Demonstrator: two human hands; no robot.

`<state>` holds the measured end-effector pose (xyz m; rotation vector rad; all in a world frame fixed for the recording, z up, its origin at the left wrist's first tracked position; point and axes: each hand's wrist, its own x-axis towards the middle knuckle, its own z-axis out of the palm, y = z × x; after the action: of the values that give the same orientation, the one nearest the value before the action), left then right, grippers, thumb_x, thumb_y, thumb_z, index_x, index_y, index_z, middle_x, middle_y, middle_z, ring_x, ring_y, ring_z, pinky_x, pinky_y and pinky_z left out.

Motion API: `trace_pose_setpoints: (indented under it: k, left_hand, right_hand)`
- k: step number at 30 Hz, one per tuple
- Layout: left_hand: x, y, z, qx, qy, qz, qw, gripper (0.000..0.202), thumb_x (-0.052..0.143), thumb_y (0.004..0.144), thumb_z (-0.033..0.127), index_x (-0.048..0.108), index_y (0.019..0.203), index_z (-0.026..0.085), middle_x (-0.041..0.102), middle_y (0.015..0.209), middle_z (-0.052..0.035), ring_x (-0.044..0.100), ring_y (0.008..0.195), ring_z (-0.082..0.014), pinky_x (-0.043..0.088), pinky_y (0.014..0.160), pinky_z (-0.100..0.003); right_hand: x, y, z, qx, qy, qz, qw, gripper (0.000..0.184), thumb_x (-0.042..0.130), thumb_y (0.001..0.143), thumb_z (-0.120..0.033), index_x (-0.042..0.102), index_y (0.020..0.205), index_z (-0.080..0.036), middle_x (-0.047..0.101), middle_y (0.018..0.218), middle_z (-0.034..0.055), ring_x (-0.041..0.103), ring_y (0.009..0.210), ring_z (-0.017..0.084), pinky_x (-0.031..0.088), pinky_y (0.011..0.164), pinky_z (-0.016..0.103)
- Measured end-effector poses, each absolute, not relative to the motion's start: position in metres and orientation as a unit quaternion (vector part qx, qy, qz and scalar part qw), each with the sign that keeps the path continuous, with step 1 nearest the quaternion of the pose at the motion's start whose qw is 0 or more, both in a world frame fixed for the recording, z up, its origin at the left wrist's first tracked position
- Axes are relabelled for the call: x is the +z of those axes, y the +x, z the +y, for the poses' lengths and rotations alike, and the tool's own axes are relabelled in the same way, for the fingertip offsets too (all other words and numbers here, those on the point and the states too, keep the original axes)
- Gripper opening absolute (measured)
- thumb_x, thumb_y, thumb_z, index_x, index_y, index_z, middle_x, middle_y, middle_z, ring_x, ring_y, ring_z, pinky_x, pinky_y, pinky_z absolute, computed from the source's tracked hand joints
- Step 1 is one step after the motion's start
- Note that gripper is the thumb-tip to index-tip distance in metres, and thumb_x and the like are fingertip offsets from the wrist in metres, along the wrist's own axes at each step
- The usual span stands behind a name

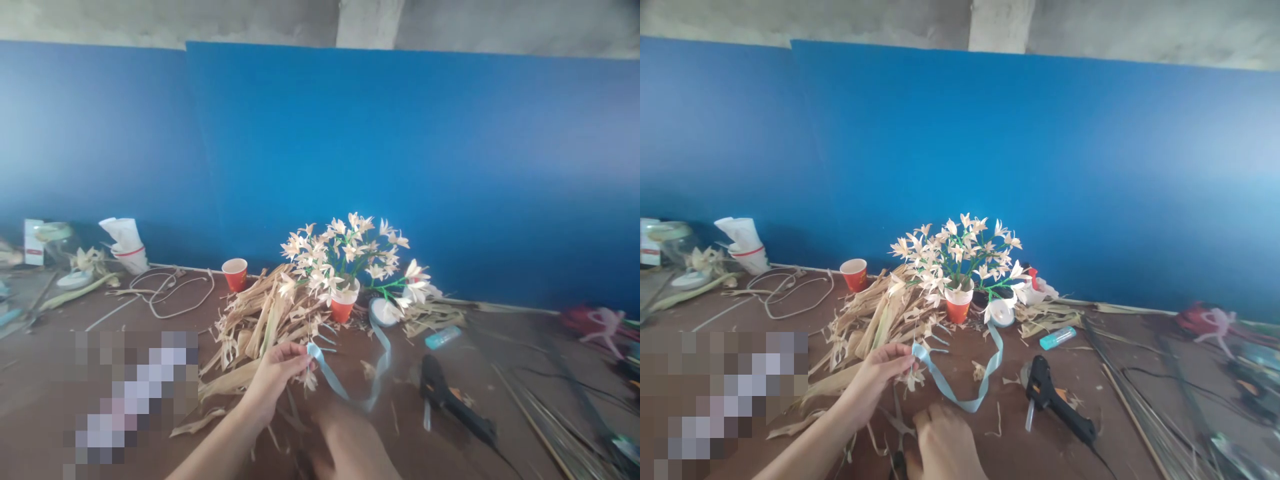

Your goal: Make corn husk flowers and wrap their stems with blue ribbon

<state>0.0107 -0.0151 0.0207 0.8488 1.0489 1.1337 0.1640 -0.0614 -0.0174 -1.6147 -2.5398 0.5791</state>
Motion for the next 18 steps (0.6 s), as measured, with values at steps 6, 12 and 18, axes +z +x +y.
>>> trace_pose_setpoints:
  k: [6,12,18]
  left_hand:
    - [0.03,0.01,-0.019,0.48,0.343,0.466,0.66,0.013,0.069,0.061,0.022,0.059,0.064,0.015,0.066,0.064,-0.0023,0.039,0.047,-0.0054,0.017,0.043,-0.018]
    - [0.03,0.007,-0.017,0.5,0.35,0.452,0.651,0.019,0.073,0.061,0.027,0.06,0.063,0.014,0.055,0.052,0.0037,0.034,0.044,-0.0036,0.019,0.044,-0.017]
    - [0.033,-0.002,-0.012,0.524,0.339,0.458,0.634,0.028,0.079,0.057,0.033,0.06,0.063,0.013,0.048,0.049,0.0058,0.03,0.042,-0.0025,0.018,0.043,-0.017]
  right_hand:
    - [-0.018,0.159,-0.059,0.185,-0.523,-0.832,-0.005,0.033,0.066,0.055,-0.016,0.067,0.088,-0.018,0.067,0.097,0.0137,0.063,0.092,0.033,0.049,0.074,0.034]
    - [0.0,0.172,-0.057,0.184,-0.532,-0.826,0.003,0.045,0.058,0.055,-0.006,0.066,0.097,-0.02,0.066,0.103,0.0122,0.065,0.089,0.028,0.049,0.076,0.032]
    - [0.025,0.203,-0.055,0.306,-0.541,-0.775,0.115,0.047,0.05,0.063,-0.006,0.067,0.103,-0.025,0.067,0.109,0.0058,0.063,0.098,0.022,0.045,0.085,0.027]
